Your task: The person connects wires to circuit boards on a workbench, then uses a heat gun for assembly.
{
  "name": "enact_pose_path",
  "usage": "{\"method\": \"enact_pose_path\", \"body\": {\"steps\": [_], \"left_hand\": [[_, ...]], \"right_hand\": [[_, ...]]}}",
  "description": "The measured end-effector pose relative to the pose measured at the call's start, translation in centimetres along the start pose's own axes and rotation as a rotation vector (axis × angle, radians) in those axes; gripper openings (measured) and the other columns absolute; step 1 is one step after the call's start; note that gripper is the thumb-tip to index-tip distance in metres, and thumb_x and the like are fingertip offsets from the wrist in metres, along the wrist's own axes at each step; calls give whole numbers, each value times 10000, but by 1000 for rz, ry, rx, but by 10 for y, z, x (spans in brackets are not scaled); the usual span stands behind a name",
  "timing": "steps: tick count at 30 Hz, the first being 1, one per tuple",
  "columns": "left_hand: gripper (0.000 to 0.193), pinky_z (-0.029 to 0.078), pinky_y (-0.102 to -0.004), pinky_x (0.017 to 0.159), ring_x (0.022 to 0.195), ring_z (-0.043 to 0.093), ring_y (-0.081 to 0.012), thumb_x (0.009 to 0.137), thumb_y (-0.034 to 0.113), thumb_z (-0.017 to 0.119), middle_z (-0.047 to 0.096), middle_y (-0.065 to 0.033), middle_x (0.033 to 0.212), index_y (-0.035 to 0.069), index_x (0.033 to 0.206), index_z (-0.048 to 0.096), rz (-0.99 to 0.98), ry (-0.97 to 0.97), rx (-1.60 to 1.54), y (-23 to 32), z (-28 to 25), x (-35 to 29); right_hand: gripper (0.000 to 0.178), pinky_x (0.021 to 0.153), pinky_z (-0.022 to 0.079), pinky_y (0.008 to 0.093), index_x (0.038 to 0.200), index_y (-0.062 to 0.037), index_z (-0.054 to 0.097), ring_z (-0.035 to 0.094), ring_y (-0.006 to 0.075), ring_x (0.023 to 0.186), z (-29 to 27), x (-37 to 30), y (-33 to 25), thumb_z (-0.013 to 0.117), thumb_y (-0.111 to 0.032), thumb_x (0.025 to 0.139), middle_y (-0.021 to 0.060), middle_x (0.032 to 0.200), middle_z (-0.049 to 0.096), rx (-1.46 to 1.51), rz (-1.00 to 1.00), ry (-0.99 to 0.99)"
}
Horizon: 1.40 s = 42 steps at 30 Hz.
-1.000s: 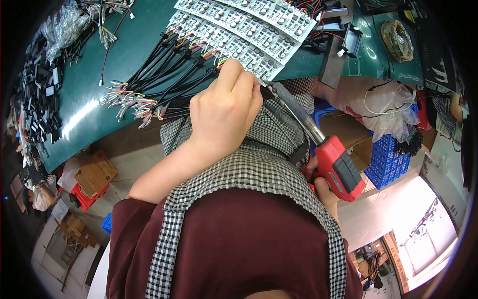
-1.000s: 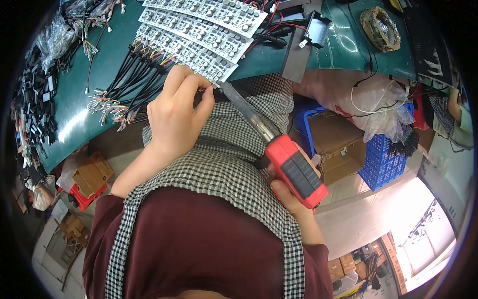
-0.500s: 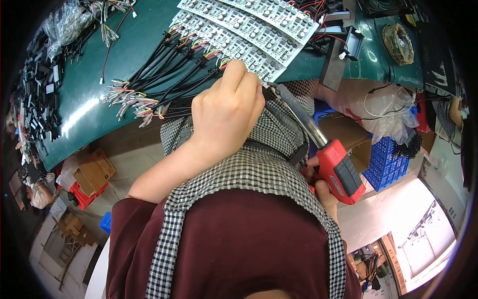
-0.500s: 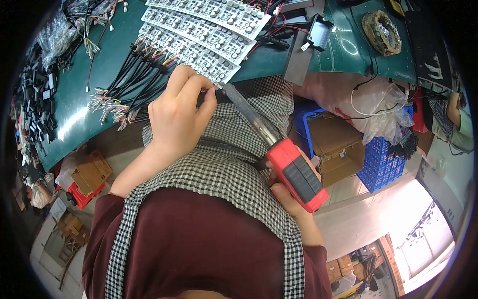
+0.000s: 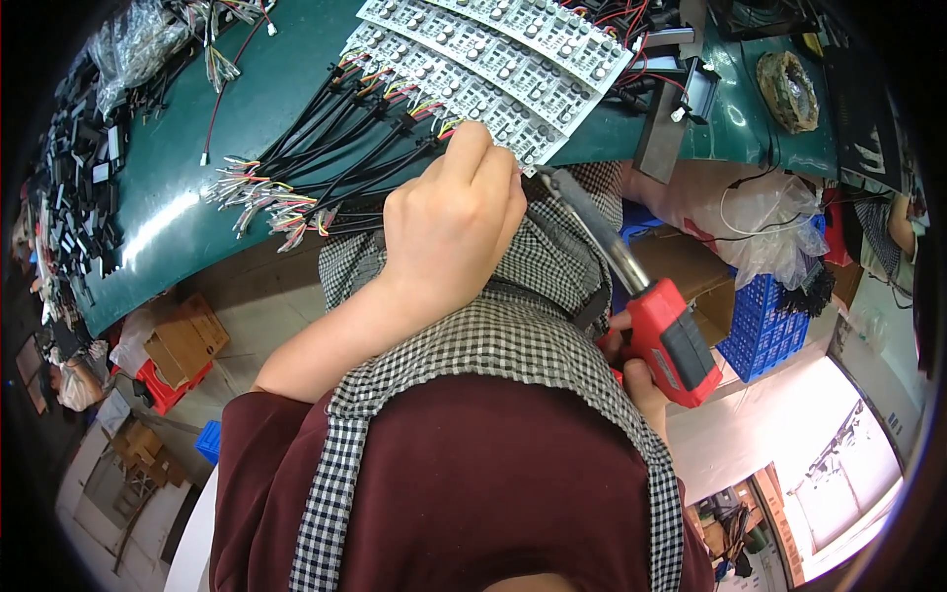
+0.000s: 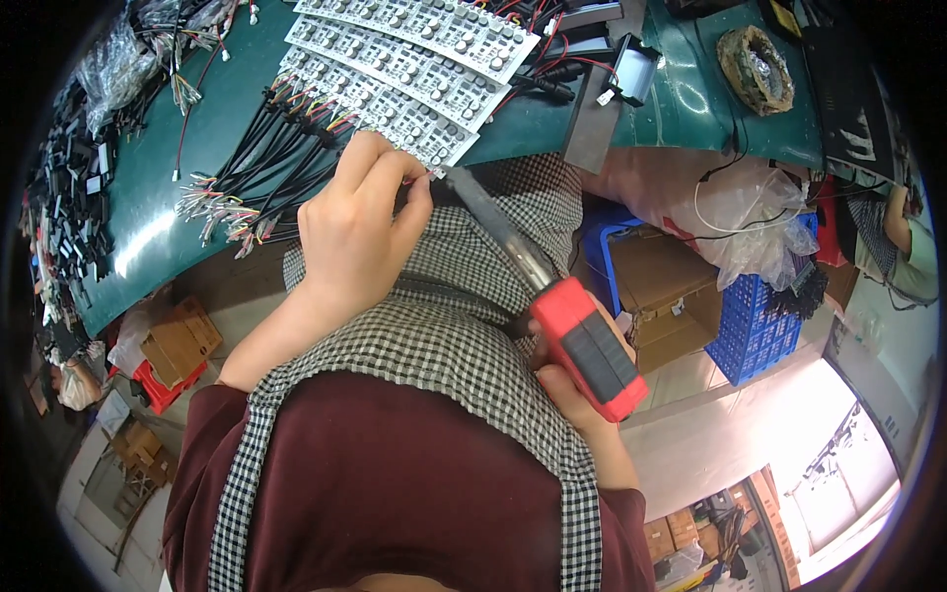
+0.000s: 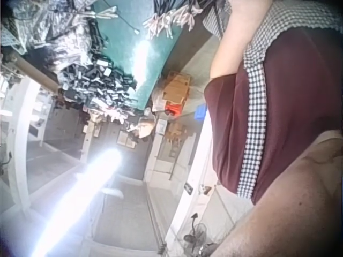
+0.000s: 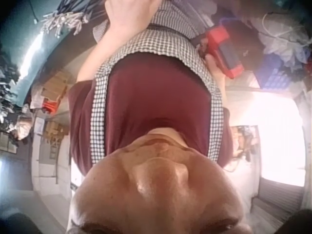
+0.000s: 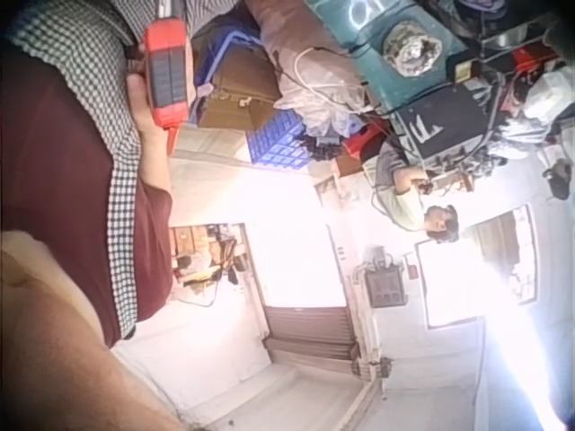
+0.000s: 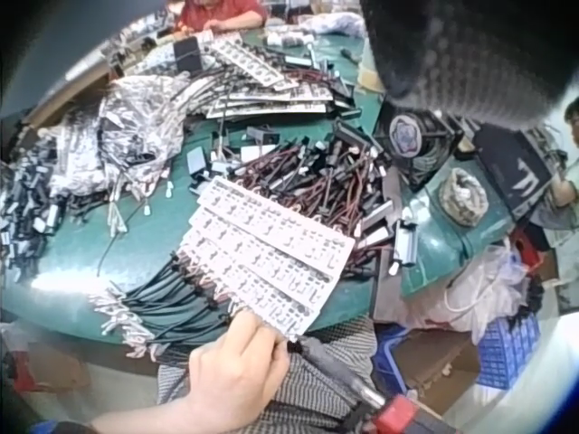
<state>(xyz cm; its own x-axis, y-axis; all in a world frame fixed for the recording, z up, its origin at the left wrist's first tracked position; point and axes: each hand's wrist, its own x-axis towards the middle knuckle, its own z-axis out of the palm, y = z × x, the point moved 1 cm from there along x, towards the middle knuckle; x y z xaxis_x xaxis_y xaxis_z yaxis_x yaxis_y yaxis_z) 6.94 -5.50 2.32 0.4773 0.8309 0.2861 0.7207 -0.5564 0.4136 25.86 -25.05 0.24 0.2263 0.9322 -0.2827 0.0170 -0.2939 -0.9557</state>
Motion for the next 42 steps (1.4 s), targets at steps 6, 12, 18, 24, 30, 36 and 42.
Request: {"method": "enact_pose_path", "body": {"steps": [6,12,18,24,30,36,42], "left_hand": [[135,453,-279,429,535,562,-154,723,94,629,459,-45,748,71,680,503,-7,29,47,0,-1,-1],[103,452,-327,461,561,576,-198,723,82,658,498,-27,762,89,735,556,-21,19,104,5,0,-3],[400,508,-352,551,646,603,-241,729,79,670,498,-77,977,75,1100,519,19,-173,-4,2,-24,-11],[368,480,-342,524,618,600,-232,695,93,696,528,-69,1009,78,1037,560,-69,-21,-43,-33,-48,-49],[219,447,-269,483,555,553,-137,659,160,700,551,-18,877,89,849,618,138,59,253,-30,-71,-57],[266,493,-338,639,734,608,-288,779,221,678,600,-116,942,41,973,646,-63,-395,-140,-57,-75,-63],[167,476,-304,664,727,604,-165,835,134,621,639,-116,813,1,935,636,-546,-26,-551,-114,-125,-6]], "right_hand": [[646,629,410,255,1190,31,497,507,109,664,17,8,-36,684,-433,781,16,729,531,282,76,-2],[656,568,385,254,1123,65,494,494,126,608,22,7,-40,652,-481,795,83,825,543,221,-22,101],[627,567,420,268,1135,56,490,514,124,625,25,6,-52,633,-463,812,79,792,568,177,-87,167],[594,522,415,271,1121,70,473,535,158,592,17,8,-34,635,-418,824,149,1024,568,150,-255,230],[621,549,422,269,1116,72,487,533,151,603,24,19,-53,629,-455,819,118,947,568,96,-254,221],[609,551,421,266,1124,73,480,521,140,613,31,26,-66,612,-447,836,103,913,560,35,-270,211],[545,571,440,273,1132,63,477,522,141,628,38,48,-80,623,-377,845,110,959,573,-26,-288,156]]}}
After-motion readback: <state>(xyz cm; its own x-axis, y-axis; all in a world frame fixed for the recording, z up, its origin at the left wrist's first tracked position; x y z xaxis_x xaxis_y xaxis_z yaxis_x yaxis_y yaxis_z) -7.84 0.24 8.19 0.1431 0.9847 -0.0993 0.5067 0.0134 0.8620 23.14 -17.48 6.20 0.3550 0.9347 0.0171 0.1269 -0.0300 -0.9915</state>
